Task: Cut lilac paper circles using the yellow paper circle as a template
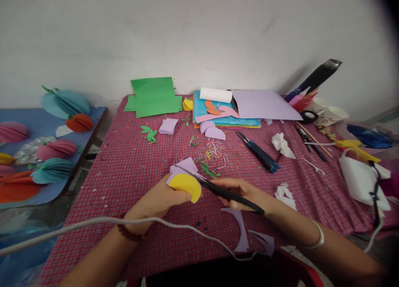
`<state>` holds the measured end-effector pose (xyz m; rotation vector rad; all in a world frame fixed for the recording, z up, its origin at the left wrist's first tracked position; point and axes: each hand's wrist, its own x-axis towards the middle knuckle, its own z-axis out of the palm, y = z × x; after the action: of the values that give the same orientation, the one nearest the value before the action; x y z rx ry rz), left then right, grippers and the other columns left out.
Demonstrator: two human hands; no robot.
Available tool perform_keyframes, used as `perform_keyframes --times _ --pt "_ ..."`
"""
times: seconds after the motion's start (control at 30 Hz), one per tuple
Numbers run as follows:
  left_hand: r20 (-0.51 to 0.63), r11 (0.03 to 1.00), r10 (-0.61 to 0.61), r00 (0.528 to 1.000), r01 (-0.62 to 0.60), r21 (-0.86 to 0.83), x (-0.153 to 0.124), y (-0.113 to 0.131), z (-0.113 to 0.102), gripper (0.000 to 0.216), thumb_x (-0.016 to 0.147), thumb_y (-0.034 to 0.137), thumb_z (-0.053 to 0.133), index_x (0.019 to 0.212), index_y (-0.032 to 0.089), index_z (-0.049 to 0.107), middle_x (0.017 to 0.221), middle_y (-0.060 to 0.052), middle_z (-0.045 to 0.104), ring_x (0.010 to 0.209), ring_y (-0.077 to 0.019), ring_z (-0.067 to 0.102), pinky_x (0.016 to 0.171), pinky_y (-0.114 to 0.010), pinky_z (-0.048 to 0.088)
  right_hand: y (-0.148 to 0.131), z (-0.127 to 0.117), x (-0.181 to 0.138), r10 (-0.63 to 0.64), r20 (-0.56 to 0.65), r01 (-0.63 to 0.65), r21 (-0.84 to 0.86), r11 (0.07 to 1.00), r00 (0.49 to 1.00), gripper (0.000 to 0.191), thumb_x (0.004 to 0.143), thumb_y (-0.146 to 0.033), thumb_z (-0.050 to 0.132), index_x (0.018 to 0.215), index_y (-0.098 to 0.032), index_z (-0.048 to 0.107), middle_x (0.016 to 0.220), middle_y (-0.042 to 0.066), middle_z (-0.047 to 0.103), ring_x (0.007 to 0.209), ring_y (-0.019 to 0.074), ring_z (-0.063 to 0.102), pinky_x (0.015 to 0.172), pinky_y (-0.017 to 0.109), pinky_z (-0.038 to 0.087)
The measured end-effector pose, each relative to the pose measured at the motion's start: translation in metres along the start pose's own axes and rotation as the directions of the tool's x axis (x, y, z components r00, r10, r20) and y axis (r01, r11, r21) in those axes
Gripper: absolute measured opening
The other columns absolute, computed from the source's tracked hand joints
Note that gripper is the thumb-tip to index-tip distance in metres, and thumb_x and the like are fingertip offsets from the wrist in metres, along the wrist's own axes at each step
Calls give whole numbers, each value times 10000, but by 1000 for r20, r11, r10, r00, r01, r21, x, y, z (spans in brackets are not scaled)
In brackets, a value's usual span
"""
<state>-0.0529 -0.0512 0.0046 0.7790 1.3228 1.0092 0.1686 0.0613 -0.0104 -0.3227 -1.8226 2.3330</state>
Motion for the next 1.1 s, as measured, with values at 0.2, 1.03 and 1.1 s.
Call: perform_keyframes --times 0.2,1.03,1.1 --pt "40 1000 -26 999 26 0 -2 5 -2 275 572 185 648 842 170 596 773 17 618 725 -149 550 748 -299 459 -5 -1 -2 32 1 -32 13 999 1000 617 730 -403 767 1283 -206 577 761 -16 518 644 78 406 548 198 309" --pt "174 988 -50 983 23 154 -2 5 -9 242 607 157 645 844 172 602 773 35 613 690 -109 544 665 -226 454 -27 -14 -8 155 56 -143 -175 974 986 567 779 -365 723 1288 -165 574 918 28 633 691 87 504 660 216 437" --pt "174 984 -51 983 20 176 -3 6 -9 239 608 159 641 844 177 606 783 31 616 701 -114 551 669 -228 457 -28 -15 -8 175 62 -160 -189 969 983 575 776 -369 724 1295 -177 569 969 35 644 727 98 531 673 222 447"
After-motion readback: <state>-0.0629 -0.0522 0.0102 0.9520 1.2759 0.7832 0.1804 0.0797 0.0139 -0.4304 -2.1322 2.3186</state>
